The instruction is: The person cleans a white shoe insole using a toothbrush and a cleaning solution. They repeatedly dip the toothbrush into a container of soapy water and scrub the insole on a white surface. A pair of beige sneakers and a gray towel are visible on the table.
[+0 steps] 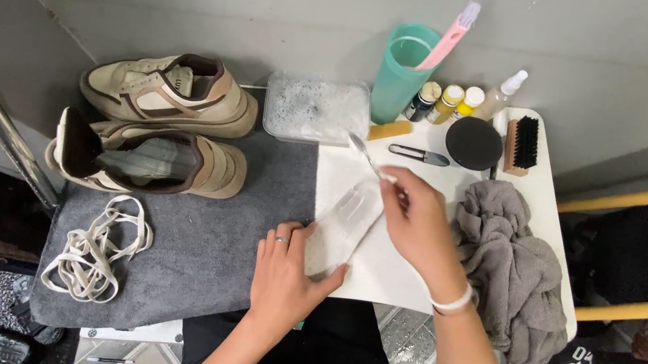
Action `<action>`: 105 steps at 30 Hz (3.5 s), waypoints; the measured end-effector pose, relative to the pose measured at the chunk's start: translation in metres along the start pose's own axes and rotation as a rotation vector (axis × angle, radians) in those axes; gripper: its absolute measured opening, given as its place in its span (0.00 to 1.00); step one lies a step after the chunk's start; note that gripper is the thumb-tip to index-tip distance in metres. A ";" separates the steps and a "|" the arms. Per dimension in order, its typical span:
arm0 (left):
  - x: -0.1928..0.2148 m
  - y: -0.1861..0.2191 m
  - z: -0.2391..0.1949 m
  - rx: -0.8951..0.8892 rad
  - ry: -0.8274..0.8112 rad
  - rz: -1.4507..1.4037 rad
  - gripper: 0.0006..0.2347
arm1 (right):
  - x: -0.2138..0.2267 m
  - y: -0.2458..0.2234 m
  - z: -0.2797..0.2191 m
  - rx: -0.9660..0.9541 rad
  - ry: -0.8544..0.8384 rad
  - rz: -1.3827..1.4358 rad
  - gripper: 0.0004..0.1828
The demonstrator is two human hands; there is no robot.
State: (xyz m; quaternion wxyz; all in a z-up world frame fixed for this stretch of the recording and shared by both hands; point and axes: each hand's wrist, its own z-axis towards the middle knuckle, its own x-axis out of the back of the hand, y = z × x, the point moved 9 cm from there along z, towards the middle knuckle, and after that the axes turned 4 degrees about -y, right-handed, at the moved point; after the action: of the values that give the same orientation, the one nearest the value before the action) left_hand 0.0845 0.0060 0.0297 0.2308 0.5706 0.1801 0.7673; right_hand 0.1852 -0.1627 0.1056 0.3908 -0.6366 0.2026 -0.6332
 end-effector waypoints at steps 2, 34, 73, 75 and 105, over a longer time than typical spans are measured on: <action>-0.002 -0.002 0.000 -0.002 -0.001 -0.002 0.31 | -0.015 -0.007 0.013 0.084 0.016 -0.070 0.14; 0.000 -0.002 -0.001 -0.013 0.004 -0.019 0.31 | -0.045 0.008 -0.003 0.135 0.075 -0.155 0.14; -0.002 -0.005 -0.001 -0.006 -0.001 -0.023 0.31 | -0.035 -0.046 0.077 0.265 0.037 -0.667 0.08; -0.002 -0.004 0.000 -0.020 0.000 -0.031 0.31 | -0.044 -0.044 0.089 0.261 -0.021 -0.754 0.11; 0.008 -0.001 -0.003 -0.022 -0.012 -0.047 0.30 | 0.005 0.048 -0.045 -0.088 -0.112 -0.437 0.18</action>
State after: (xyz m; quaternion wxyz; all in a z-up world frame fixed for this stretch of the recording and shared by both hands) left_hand 0.0801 0.0114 0.0342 0.2561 0.5682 0.1838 0.7601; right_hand 0.1534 -0.2065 0.0679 0.2268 -0.7159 0.0651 -0.6571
